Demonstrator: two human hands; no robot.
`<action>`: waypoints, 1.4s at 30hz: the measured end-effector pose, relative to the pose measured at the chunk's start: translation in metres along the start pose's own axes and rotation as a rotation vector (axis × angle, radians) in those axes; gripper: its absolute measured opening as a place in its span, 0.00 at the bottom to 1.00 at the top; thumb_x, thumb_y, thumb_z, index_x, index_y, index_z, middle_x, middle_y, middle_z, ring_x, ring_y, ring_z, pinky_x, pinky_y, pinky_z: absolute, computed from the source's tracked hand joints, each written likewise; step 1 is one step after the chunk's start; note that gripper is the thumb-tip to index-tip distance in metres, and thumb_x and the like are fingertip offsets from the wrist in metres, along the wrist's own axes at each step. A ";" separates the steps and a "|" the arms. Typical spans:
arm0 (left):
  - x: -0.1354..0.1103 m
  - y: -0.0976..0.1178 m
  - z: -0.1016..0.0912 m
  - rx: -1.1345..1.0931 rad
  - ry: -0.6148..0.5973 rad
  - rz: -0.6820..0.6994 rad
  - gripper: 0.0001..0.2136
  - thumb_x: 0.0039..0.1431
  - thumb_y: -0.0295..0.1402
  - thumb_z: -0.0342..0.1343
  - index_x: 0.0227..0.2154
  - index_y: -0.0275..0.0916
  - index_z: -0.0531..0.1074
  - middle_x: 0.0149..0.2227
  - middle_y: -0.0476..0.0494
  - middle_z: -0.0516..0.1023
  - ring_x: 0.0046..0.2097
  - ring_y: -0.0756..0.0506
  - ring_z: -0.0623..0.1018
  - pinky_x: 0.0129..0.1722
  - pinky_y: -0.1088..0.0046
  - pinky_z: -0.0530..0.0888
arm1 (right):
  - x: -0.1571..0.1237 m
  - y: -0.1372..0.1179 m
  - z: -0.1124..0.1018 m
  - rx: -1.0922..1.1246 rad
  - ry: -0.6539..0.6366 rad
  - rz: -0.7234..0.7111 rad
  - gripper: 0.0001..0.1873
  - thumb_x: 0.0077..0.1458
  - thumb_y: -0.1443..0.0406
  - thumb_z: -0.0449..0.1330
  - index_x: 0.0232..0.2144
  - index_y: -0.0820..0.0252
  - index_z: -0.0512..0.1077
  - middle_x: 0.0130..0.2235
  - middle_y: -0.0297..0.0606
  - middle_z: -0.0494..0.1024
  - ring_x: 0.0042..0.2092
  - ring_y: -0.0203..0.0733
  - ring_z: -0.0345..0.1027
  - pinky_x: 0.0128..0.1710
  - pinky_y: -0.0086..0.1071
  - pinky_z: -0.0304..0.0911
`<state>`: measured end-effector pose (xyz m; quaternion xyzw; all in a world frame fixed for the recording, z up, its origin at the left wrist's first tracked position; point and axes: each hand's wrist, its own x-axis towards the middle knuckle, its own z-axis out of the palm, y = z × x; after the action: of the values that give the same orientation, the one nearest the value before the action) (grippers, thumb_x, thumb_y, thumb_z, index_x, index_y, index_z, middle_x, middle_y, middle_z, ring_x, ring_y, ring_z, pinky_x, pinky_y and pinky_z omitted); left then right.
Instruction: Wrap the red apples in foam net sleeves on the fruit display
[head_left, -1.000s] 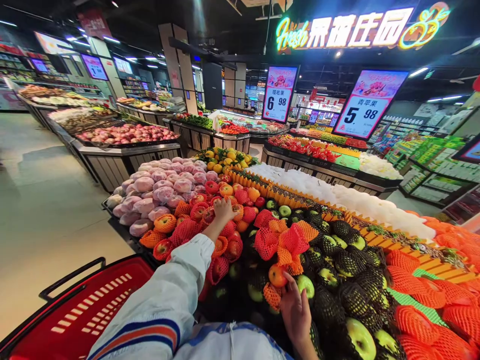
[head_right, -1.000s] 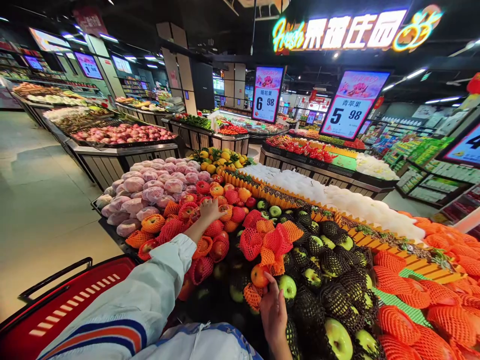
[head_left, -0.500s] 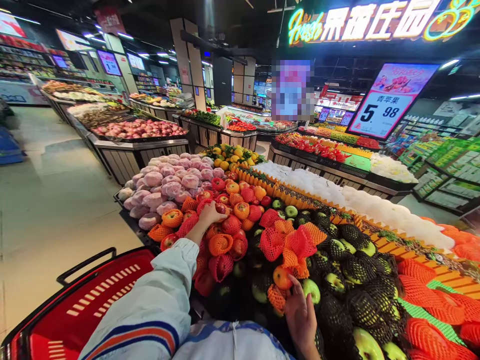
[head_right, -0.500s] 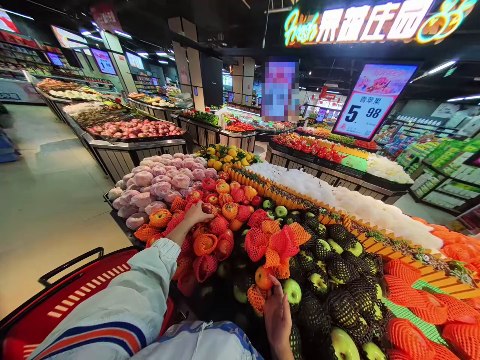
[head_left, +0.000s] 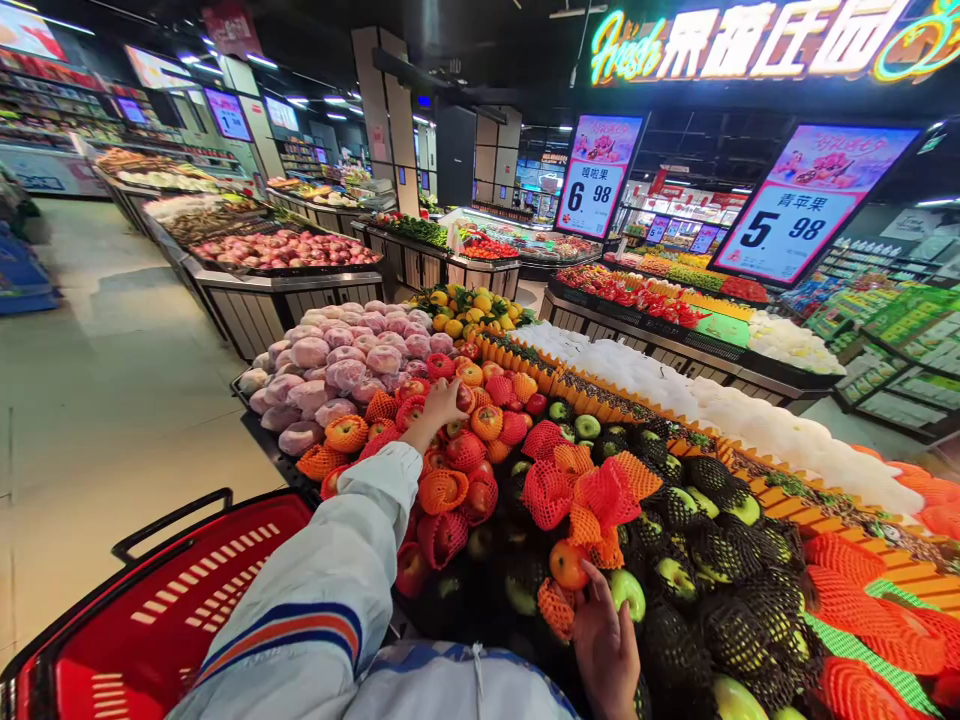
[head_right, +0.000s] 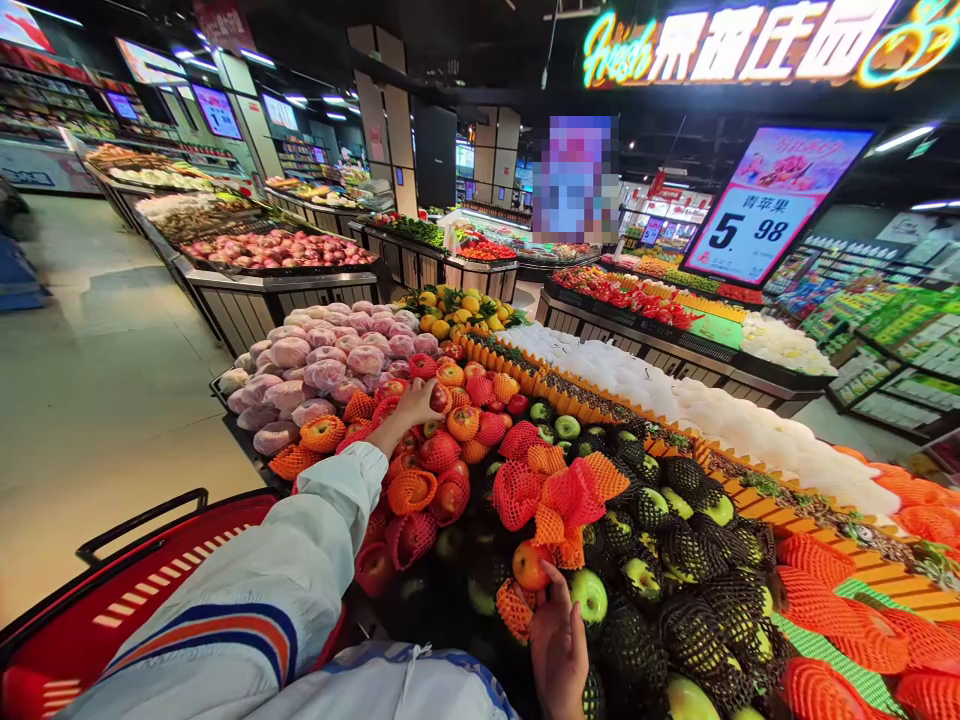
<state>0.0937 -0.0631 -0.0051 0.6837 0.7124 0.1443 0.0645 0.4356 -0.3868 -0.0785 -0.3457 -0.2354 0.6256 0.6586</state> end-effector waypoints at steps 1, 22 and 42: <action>0.001 -0.003 0.001 -0.003 -0.013 0.000 0.45 0.45 0.43 0.70 0.66 0.40 0.58 0.65 0.27 0.62 0.65 0.25 0.67 0.63 0.56 0.64 | 0.000 0.000 0.000 0.002 0.005 0.004 0.30 0.56 0.37 0.55 0.47 0.45 0.81 0.54 0.42 0.80 0.59 0.61 0.68 0.63 0.60 0.58; -0.031 -0.035 0.002 0.065 0.015 -0.036 0.46 0.43 0.36 0.72 0.67 0.43 0.61 0.67 0.27 0.62 0.67 0.22 0.62 0.64 0.50 0.62 | 0.000 0.000 -0.003 -0.057 -0.039 -0.006 0.28 0.58 0.38 0.55 0.49 0.44 0.80 0.55 0.41 0.80 0.61 0.59 0.68 0.63 0.60 0.59; -0.058 -0.053 -0.009 -0.019 -0.086 -0.045 0.50 0.57 0.45 0.63 0.73 0.30 0.41 0.72 0.21 0.55 0.74 0.31 0.56 0.70 0.59 0.55 | 0.002 0.012 -0.007 -0.139 0.133 -0.086 0.24 0.40 0.62 0.79 0.41 0.46 0.78 0.44 0.30 0.81 0.47 0.44 0.77 0.52 0.41 0.74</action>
<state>0.0438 -0.1230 -0.0184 0.6726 0.7227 0.1201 0.1047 0.4333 -0.3863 -0.0923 -0.4207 -0.2486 0.5546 0.6735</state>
